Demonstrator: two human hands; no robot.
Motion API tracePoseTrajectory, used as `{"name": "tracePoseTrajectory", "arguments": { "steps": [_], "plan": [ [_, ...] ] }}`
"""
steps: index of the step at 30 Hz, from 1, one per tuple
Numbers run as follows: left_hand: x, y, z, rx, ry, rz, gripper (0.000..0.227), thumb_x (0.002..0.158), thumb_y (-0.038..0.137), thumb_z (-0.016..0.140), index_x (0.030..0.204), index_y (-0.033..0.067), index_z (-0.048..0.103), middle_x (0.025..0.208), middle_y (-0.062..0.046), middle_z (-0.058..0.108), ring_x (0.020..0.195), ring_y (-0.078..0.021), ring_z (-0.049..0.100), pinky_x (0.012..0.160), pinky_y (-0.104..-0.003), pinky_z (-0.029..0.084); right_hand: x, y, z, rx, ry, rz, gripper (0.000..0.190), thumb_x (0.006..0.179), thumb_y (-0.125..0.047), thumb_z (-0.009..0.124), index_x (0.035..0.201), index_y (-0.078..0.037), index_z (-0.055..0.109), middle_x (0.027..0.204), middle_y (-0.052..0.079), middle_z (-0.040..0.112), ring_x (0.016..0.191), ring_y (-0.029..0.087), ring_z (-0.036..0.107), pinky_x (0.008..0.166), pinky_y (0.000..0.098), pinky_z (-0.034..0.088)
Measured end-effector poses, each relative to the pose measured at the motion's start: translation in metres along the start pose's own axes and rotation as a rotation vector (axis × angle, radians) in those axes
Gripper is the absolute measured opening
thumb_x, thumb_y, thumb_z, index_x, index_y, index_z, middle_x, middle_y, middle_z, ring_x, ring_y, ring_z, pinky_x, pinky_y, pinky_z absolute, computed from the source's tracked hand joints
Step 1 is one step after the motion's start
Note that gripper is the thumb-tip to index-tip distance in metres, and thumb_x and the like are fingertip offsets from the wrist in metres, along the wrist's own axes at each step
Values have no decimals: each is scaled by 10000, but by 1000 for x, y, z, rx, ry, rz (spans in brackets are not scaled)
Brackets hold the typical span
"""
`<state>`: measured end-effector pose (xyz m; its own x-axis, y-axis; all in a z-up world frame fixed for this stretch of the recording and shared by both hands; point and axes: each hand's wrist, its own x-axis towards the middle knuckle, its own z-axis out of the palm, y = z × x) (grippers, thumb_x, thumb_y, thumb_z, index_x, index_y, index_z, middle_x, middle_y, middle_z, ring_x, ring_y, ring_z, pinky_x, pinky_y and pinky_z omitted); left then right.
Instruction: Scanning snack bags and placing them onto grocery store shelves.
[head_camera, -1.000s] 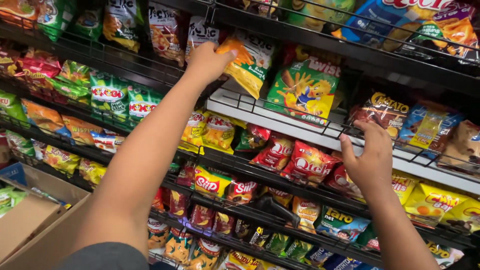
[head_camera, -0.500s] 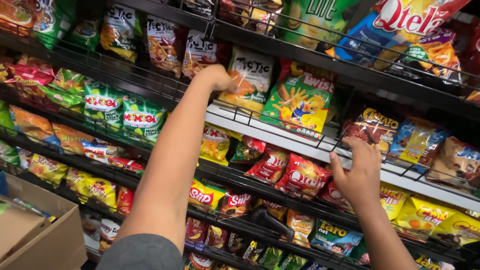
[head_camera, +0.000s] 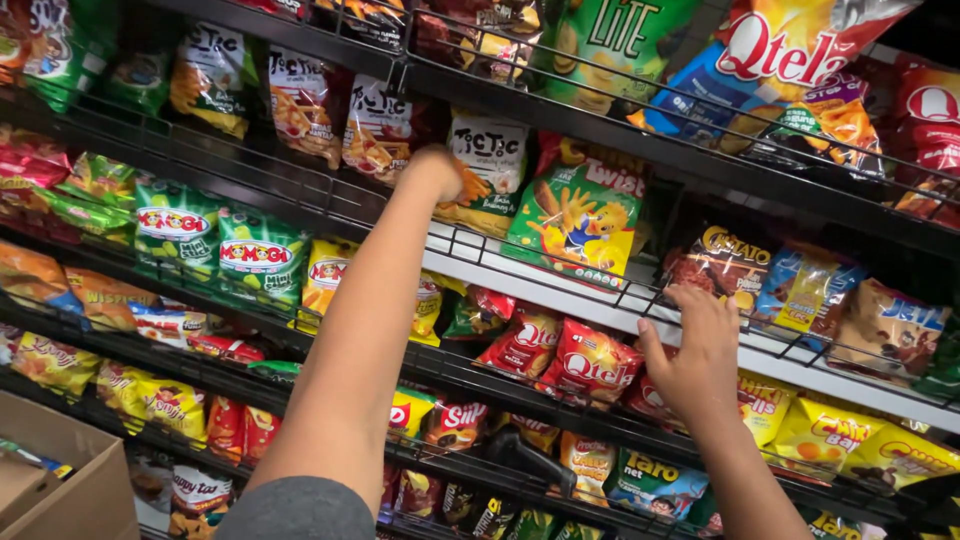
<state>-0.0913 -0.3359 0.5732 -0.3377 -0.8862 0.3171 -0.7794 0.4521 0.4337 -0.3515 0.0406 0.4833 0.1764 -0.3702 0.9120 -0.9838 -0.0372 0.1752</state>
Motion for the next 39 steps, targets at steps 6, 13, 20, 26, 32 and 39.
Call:
{"name": "tracePoseTrajectory", "arguments": {
  "steps": [6, 13, 20, 26, 32, 39],
  "plan": [
    [-10, 17, -12, 25, -21, -41, 458, 844, 233, 765, 1270, 88, 685, 1360, -155, 626, 1205, -333, 619, 986, -532, 502, 0, 1, -1, 5, -5, -16, 486, 889, -257, 727, 1295, -34, 581, 1332, 182, 613, 1325, 381, 525, 1222, 594, 272],
    [-26, 26, -13, 2, 37, -129, 495, 899, 194, 712, 1371, 95, 603, 1408, -141, 606, 1237, -323, 607, 988, -548, 501, -1, 0, -1, 10, -18, -19, 488, 886, -252, 734, 1294, -35, 578, 1337, 175, 613, 1323, 373, 526, 1224, 592, 278],
    [-67, 64, -22, -36, 320, -113, 588, 848, 273, 770, 1344, 45, 549, 1311, -153, 672, 1157, -299, 688, 907, -453, 576, -2, 1, -1, 18, -8, -30, 506, 875, -238, 734, 1307, -34, 568, 1352, 171, 605, 1345, 377, 514, 1229, 606, 265],
    [-30, 74, 9, 189, 300, 114, 320, 878, 229, 709, 1174, 112, 740, 1240, -142, 705, 1121, -311, 701, 857, -467, 591, -5, 2, 4, 6, -1, -38, 522, 876, -243, 735, 1321, -34, 559, 1365, 166, 595, 1353, 373, 510, 1239, 612, 255],
    [29, 67, 47, 164, 336, 133, 357, 931, 186, 578, 1269, 168, 692, 1279, -154, 683, 1122, -334, 690, 824, -500, 583, -5, 1, 2, 4, 5, -32, 517, 890, -247, 732, 1330, -39, 556, 1372, 161, 587, 1361, 369, 507, 1248, 615, 248],
    [10, 74, 31, 108, 339, -121, 406, 918, 220, 617, 1303, 93, 643, 1291, -159, 659, 1128, -359, 669, 698, -608, 598, -6, 2, 3, 6, -2, -44, 518, 896, -242, 729, 1336, -36, 552, 1381, 163, 577, 1369, 371, 503, 1255, 616, 242]
  ]
}}
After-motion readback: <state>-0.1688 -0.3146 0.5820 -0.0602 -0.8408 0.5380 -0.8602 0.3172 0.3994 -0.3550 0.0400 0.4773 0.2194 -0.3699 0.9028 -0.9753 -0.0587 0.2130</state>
